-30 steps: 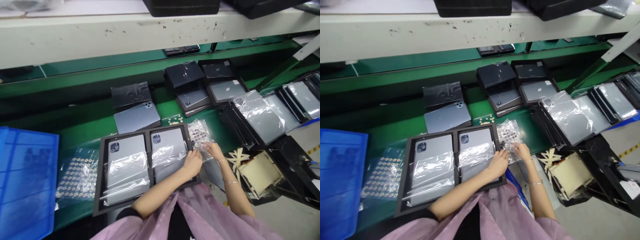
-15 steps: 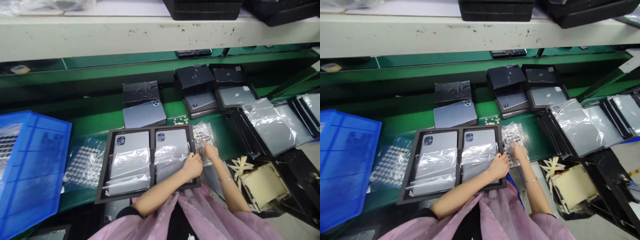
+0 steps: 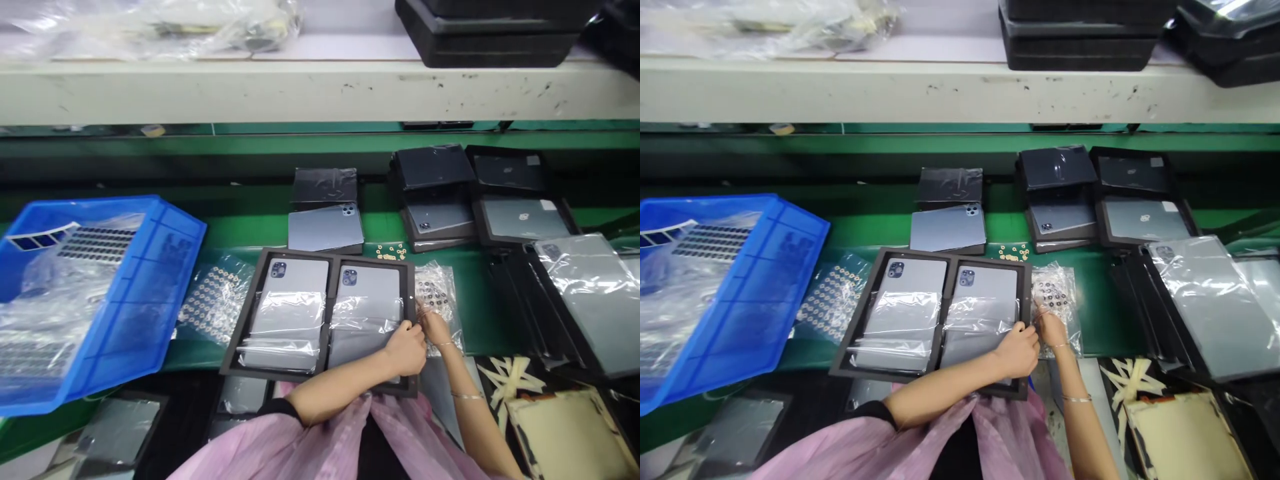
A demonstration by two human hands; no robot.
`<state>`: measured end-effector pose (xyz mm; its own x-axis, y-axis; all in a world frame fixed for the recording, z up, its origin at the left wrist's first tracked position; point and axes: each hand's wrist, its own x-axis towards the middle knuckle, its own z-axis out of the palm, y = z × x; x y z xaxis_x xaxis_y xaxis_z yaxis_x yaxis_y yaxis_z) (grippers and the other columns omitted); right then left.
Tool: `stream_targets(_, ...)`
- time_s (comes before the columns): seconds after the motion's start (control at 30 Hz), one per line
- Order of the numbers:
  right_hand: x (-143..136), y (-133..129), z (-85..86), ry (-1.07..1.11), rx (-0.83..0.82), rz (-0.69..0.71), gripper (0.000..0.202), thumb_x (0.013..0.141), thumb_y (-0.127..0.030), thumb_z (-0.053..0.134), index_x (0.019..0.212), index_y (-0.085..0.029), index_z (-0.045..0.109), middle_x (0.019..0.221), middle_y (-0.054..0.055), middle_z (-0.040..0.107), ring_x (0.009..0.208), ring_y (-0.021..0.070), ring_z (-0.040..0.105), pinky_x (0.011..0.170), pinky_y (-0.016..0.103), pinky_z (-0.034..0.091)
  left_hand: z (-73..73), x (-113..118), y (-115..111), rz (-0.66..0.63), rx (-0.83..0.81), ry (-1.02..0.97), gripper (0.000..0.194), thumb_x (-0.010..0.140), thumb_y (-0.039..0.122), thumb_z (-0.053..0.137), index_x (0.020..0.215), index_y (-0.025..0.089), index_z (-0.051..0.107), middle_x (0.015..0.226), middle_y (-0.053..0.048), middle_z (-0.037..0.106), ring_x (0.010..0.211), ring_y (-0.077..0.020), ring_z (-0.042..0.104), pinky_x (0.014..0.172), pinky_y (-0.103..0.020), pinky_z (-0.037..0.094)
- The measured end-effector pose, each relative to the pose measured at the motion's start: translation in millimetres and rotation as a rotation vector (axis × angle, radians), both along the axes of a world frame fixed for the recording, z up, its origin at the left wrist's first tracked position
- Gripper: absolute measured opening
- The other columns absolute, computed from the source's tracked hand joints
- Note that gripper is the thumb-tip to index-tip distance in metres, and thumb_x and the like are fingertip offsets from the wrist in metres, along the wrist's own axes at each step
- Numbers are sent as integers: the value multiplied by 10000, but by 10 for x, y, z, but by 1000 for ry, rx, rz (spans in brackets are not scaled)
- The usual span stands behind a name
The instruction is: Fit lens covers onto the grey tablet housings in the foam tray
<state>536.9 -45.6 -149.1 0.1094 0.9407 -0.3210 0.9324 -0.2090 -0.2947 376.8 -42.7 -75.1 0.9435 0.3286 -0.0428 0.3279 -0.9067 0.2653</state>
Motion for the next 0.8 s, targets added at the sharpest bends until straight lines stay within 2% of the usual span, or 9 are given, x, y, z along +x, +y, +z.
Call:
stream_targets(0.1, 2, 26, -66, -72, -18, -54, 450, 854, -147, 349, 1244, -147, 573, 721, 133, 676, 687, 217, 652, 606, 277, 441, 24, -24, -10, -10, -10, -11, 196, 872, 245, 496, 842, 102, 626, 841, -99, 646, 911, -218, 521, 740, -380, 332)
stream_targets(0.17, 15, 24, -84, -99, -17, -72, 444, 870, -202, 343, 1243, -163, 580, 682, 140, 666, 662, 245, 659, 576, 303, 445, 93, -61, 15, -28, -39, -27, 208, 889, 277, 480, 846, 133, 623, 862, -73, 657, 912, -201, 538, 755, -368, 355)
stream_targets(0.23, 27, 1, -91, -103, -3, -72, 451, 879, -261, 345, 1272, -214, 561, 655, 126, 661, 645, 265, 666, 554, 324, 454, 215, -139, 103, -43, -131, -74, 219, 898, 306, 470, 874, 158, 631, 902, -47, 672, 913, -177, 562, 792, -344, 387)
stream_targets(0.3, 30, -37, -104, -91, 20, -60, 469, 859, -258, 361, 1293, -272, 540, 658, 109, 666, 650, 277, 673, 555, 340, 476, 373, -275, 273, -7, -268, -148, 223, 905, 291, 459, 956, 167, 638, 966, -41, 681, 922, -153, 587, 837, -297, 417)
stream_targets(0.37, 21, -86, -147, -69, 46, -47, 507, 819, -197, 370, 1287, -284, 547, 782, 114, 697, 705, 278, 685, 599, 350, 513, 535, -472, 517, 118, -373, -214, 241, 904, 235, 442, 1037, 165, 630, 1013, -49, 681, 923, -140, 606, 853, -254, 441)
stream_targets(0.47, -2, -179, -286, -19, 120, -30, 548, 754, -108, 346, 1221, -222, 609, 1083, 137, 668, 825, 277, 688, 695, 377, 559, 725, -843, 931, 424, -411, -270, 251, 882, 174, 440, 1028, 165, 644, 995, -62, 685, 923, -165, 621, 853, -274, 470)
stream_targets(0.57, -10, -297, -468, 91, 240, 10, 591, 717, -59, 313, 1172, -246, 641, 1137, 95, 655, 949, 276, 666, 780, 420, 566, 828, -1228, 1277, 647, -425, -346, 248, 867, 158, 440, 978, 173, 662, 969, -68, 693, 915, -177, 628, 843, -297, 488)
stream_targets(0.7, 9, -436, -629, 195, 272, 7, 663, 673, -42, 332, 1209, -321, 604, 1201, 27, 625, 1046, 258, 629, 877, 454, 538, 823, -1671, 1704, 805, -508, -440, 238, 867, 212, 446, 951, 193, 668, 948, -49, 708, 898, -169, 645, 821, -287, 499)
stream_targets(0.8, 32, -488, -696, 200, 233, -25, 595, 693, -84, 337, 1159, -294, 643, 1172, 52, 638, 951, 270, 666, 809, 450, 564, 680, -1917, 2243, 1019, -551, -448, 200, 832, 226, 511, 937, 187, 677, 936, -36, 719, 881, -175, 654, 826, -289, 498)
